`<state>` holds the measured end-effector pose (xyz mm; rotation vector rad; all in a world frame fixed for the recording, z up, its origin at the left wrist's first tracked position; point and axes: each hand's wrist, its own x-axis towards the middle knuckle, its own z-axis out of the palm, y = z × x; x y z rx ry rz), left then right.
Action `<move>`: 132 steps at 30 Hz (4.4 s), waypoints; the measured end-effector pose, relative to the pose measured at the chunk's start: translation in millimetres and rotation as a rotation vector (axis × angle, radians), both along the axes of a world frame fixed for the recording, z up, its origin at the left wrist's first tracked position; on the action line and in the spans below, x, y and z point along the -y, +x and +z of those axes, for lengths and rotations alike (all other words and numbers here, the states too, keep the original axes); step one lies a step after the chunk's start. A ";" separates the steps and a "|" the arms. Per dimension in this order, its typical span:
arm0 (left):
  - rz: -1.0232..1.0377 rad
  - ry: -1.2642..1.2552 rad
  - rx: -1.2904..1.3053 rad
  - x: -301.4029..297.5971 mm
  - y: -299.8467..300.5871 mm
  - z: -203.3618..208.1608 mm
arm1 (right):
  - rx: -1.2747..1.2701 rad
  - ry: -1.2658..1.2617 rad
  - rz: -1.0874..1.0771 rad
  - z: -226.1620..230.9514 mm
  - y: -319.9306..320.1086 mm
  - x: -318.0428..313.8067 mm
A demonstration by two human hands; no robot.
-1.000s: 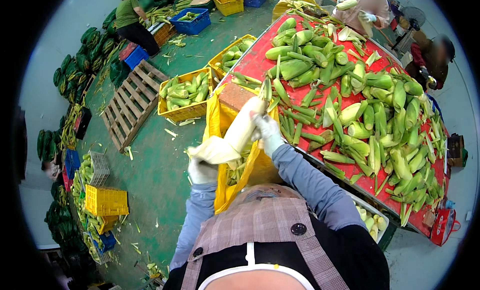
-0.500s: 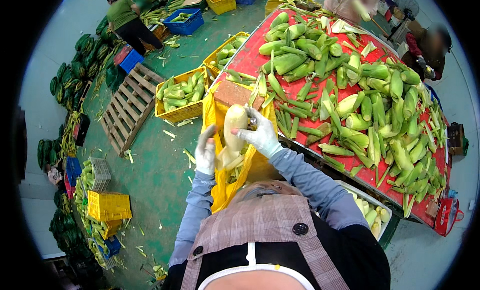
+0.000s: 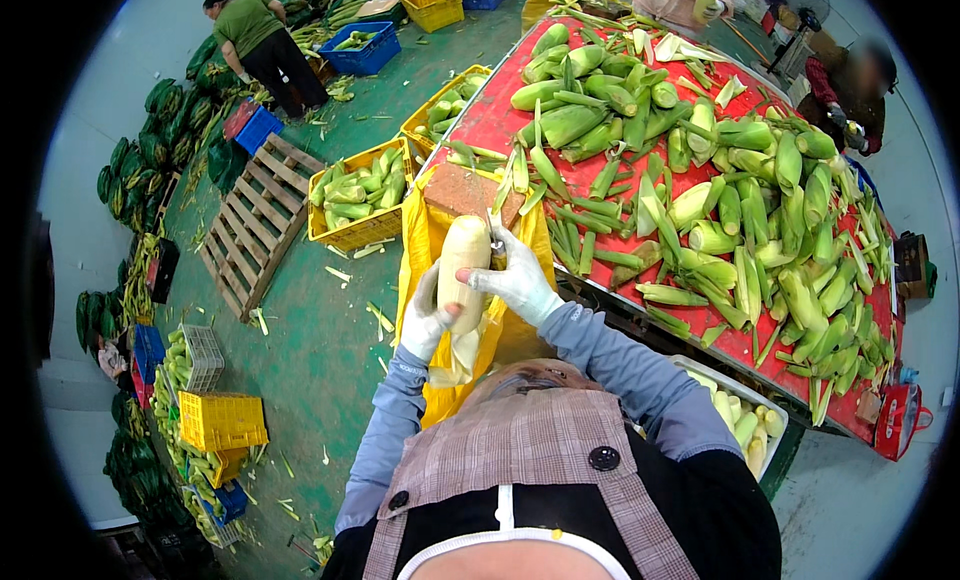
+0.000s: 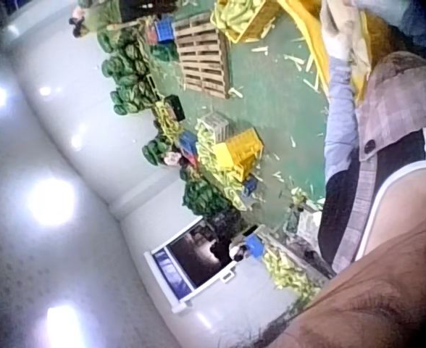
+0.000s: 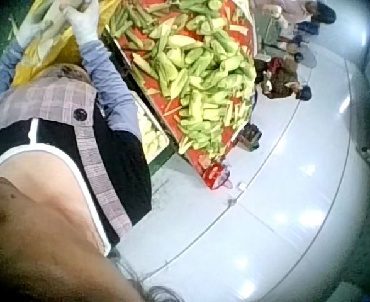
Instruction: The person husks corn using a tool to peel back and remove the outer leaves and silk before placing the cleaned ears into a plastic tray.
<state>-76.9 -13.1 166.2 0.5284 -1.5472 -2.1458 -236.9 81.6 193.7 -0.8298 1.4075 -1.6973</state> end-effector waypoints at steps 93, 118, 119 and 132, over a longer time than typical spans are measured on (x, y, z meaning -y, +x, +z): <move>-0.005 -0.186 0.626 -88.0 -7.7 -67.1 | -0.927 0.710 -0.691 -97.8 -351.7 17.5; 0.090 -1.319 0.286 -16.6 -130.8 37.3 | 0.078 0.445 0.035 -24.0 -191.0 -76.5; 0.012 -1.352 0.304 -11.8 -127.1 36.5 | 0.044 0.473 0.090 -12.6 -171.5 -63.2; 0.179 -1.084 0.486 -11.5 -42.2 -24.8 | -0.267 0.680 0.549 42.6 -102.8 1.7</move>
